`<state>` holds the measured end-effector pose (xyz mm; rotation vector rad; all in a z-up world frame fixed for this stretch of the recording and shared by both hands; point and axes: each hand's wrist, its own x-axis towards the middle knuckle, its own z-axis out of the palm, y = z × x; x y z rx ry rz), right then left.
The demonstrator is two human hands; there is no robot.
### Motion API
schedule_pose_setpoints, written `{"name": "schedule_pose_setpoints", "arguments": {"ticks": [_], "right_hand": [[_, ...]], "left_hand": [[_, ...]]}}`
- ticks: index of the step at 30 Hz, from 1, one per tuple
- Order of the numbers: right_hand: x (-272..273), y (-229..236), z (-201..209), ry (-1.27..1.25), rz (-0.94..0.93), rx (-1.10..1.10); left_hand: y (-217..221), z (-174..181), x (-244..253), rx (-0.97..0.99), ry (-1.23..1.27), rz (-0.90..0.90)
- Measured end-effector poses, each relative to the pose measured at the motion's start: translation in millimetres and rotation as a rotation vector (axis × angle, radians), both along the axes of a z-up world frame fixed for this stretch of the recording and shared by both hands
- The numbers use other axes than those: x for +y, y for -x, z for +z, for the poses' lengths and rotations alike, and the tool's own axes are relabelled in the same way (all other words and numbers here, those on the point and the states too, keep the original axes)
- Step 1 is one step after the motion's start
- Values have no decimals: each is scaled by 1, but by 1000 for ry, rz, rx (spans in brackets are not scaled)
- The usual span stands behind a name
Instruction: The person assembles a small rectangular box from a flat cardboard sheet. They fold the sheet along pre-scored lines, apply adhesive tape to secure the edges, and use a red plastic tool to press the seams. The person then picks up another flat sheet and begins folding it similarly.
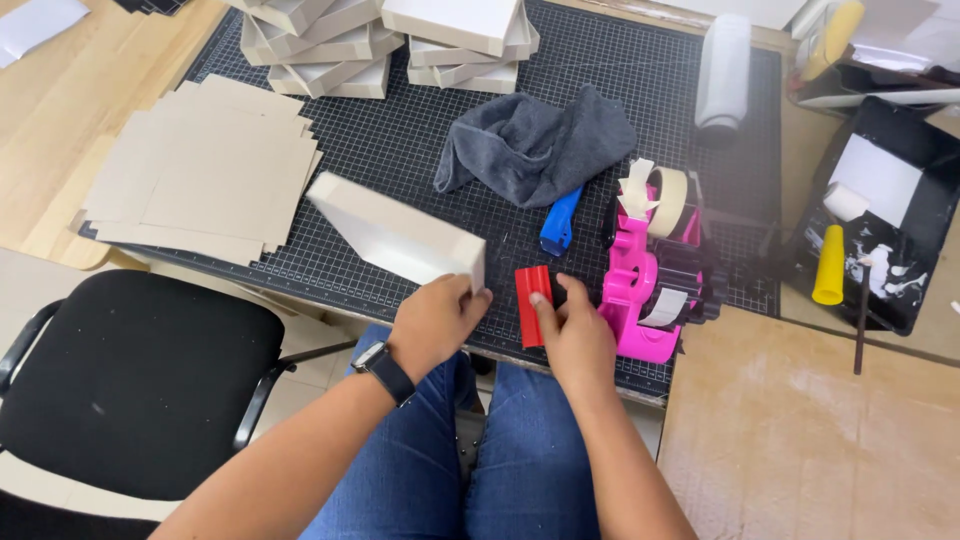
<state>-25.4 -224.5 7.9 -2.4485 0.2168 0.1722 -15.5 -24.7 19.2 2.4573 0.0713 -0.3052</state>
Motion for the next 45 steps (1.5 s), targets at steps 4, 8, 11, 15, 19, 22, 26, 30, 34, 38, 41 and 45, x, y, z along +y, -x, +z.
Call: {"name": "schedule_pose_setpoints", "arguments": {"ticks": [4, 8, 11, 15, 19, 22, 26, 30, 34, 38, 41, 45], "right_hand": [[3, 14, -10, 82, 54, -327], [15, 24, -2, 96, 123, -697], [28, 31, 31, -139, 203, -763], [40, 49, 78, -533, 394, -745], [39, 64, 104, -489, 485, -685], [41, 68, 103, -512, 456, -680], [43, 70, 90, -773, 424, -607], [43, 68, 81, -971, 409, -500], [44, 68, 76, -1007, 417, -481], [44, 66, 74, -1010, 417, -460], [43, 65, 73, -1055, 441, -409], [47, 62, 75, -1027, 420, -441]], "left_hand": [[3, 24, 10, -84, 78, 96], [17, 67, 18, -66, 375, 207], [31, 80, 24, -22, 731, 249], [58, 78, 25, -41, 1229, 209], [74, 87, 22, 90, 1309, 219], [82, 84, 19, 56, 1336, 144], [87, 79, 15, -14, 1304, 147], [90, 65, 11, -178, 1185, 119], [97, 75, 9, -158, 1253, 150], [102, 94, 15, -379, 1004, 23], [102, 103, 17, -470, 928, -8], [103, 104, 21, -610, 801, -42]]}}
